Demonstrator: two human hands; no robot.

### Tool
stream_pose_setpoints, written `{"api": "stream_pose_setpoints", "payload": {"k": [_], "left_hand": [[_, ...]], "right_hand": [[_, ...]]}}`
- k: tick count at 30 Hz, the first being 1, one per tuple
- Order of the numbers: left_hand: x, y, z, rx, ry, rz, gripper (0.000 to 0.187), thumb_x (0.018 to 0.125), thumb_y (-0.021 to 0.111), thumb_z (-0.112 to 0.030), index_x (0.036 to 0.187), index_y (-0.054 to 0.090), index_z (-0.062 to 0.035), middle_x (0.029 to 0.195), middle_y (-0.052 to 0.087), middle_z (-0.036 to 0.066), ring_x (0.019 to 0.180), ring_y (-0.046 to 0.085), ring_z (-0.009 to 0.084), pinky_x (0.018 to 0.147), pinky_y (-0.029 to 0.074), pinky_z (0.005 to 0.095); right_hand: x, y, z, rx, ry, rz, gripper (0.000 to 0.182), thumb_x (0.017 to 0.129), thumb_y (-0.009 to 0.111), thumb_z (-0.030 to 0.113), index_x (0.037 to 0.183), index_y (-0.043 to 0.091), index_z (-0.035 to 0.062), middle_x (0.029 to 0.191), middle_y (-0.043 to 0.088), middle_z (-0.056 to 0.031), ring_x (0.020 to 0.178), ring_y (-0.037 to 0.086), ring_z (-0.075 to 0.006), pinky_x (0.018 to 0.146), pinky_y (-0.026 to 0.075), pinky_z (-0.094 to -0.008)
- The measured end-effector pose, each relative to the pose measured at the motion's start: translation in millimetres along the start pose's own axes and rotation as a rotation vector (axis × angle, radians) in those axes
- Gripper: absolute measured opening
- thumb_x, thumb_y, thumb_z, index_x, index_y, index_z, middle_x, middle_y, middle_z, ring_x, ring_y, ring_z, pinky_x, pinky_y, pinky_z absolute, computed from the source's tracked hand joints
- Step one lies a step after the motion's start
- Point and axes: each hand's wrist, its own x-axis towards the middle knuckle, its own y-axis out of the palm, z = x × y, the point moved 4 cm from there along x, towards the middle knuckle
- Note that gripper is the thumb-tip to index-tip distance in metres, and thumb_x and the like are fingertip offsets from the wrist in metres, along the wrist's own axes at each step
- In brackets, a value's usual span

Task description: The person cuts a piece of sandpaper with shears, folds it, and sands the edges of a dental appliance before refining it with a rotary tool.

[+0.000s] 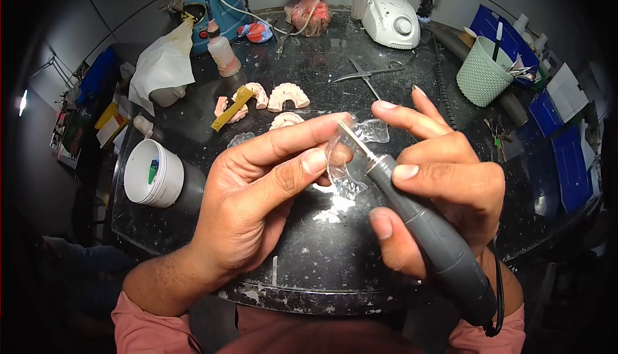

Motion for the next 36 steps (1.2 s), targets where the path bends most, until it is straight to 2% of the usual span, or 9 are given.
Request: {"api": "stream_pose_setpoints", "payload": {"k": [10,22,26,28,30,31,34,35,36], "left_hand": [[-2,1,-8,0.243,0.156,-0.020,0.035,0.093,0.059,-0.005,0.125,0.056,0.0080,0.121,0.063,0.019,0.112,0.061,0.0200,0.101,0.045,0.0341],[-4,-1,-12,0.491,0.366,-0.026,0.033,0.091,0.061,-0.001,0.123,0.058,0.0069,0.122,0.063,0.017,0.112,0.060,0.0201,0.101,0.046,0.0348],[-5,1,-15,0.483,0.348,-0.014,0.033,0.091,0.061,-0.001,0.123,0.058,0.0067,0.122,0.062,0.016,0.112,0.060,0.0190,0.101,0.046,0.0345],[-3,0,-11,0.325,0.247,-0.027,0.036,0.091,0.062,-0.003,0.125,0.056,0.0062,0.122,0.062,0.016,0.111,0.061,0.0186,0.102,0.046,0.0339],[0,0,-7,0.193,0.163,-0.028,0.038,0.091,0.061,-0.004,0.127,0.055,0.0058,0.120,0.063,0.015,0.109,0.062,0.0181,0.101,0.046,0.0333],[1,-1,-3,0.061,0.076,-0.030,0.040,0.091,0.061,-0.005,0.130,0.053,0.0054,0.118,0.064,0.015,0.107,0.062,0.0177,0.100,0.047,0.0328],[1,-4,6,-0.108,-0.072,0.064,0.045,0.092,0.059,-0.005,0.134,0.048,0.0047,0.114,0.066,0.013,0.104,0.063,0.0166,0.097,0.048,0.0317],[0,-2,7,-0.135,-0.088,0.063,0.046,0.093,0.059,-0.006,0.136,0.046,0.0043,0.111,0.067,0.012,0.102,0.064,0.0158,0.095,0.048,0.0316],[-1,-1,8,-0.137,-0.093,0.063,0.046,0.093,0.059,-0.006,0.136,0.046,0.0043,0.111,0.067,0.012,0.102,0.064,0.0158,0.095,0.048,0.0316]], "right_hand": [[1,-1,2,0.006,0.013,0.000,0.043,0.076,0.072,0.011,0.108,0.044,0.0075,0.091,0.056,-0.0115,0.111,0.059,-0.0489,0.110,0.025,-0.0640],[3,-4,4,-0.008,0.018,0.046,0.040,0.079,0.071,0.015,0.107,0.044,0.0078,0.089,0.057,-0.0115,0.110,0.059,-0.0515,0.109,0.022,-0.0674],[4,-6,4,-0.003,0.017,0.076,0.040,0.079,0.070,0.016,0.107,0.043,0.0078,0.090,0.056,-0.0115,0.110,0.058,-0.0524,0.109,0.021,-0.0674],[2,-7,3,-0.028,0.023,0.072,0.042,0.080,0.071,0.017,0.109,0.042,0.0073,0.092,0.056,-0.0121,0.110,0.058,-0.0509,0.109,0.023,-0.0667],[-2,-9,-1,-0.019,0.004,-0.079,0.044,0.082,0.071,0.018,0.112,0.040,0.0070,0.092,0.055,-0.0122,0.109,0.059,-0.0492,0.107,0.028,-0.0660],[-4,-11,-3,-0.033,-0.032,-0.066,0.051,0.086,0.071,0.023,0.119,0.037,0.0065,0.098,0.057,-0.0165,0.107,0.060,-0.0444,0.104,0.036,-0.0642],[-2,-13,-5,-0.085,-0.053,-0.049,0.054,0.090,0.068,0.028,0.125,0.035,0.0049,0.107,0.059,-0.0228,0.107,0.062,-0.0392,0.100,0.044,-0.0578],[-3,-12,-11,0.047,-0.049,-0.089,0.053,0.093,0.064,0.029,0.128,0.034,0.0025,0.113,0.058,-0.0262,0.107,0.062,-0.0334,0.097,0.049,-0.0493],[-8,-9,-10,-0.057,0.054,-0.259,0.038,0.094,0.063,0.015,0.122,0.042,0.0007,0.108,0.061,-0.0222,0.103,0.064,-0.0284,0.094,0.052,-0.0411]]}}
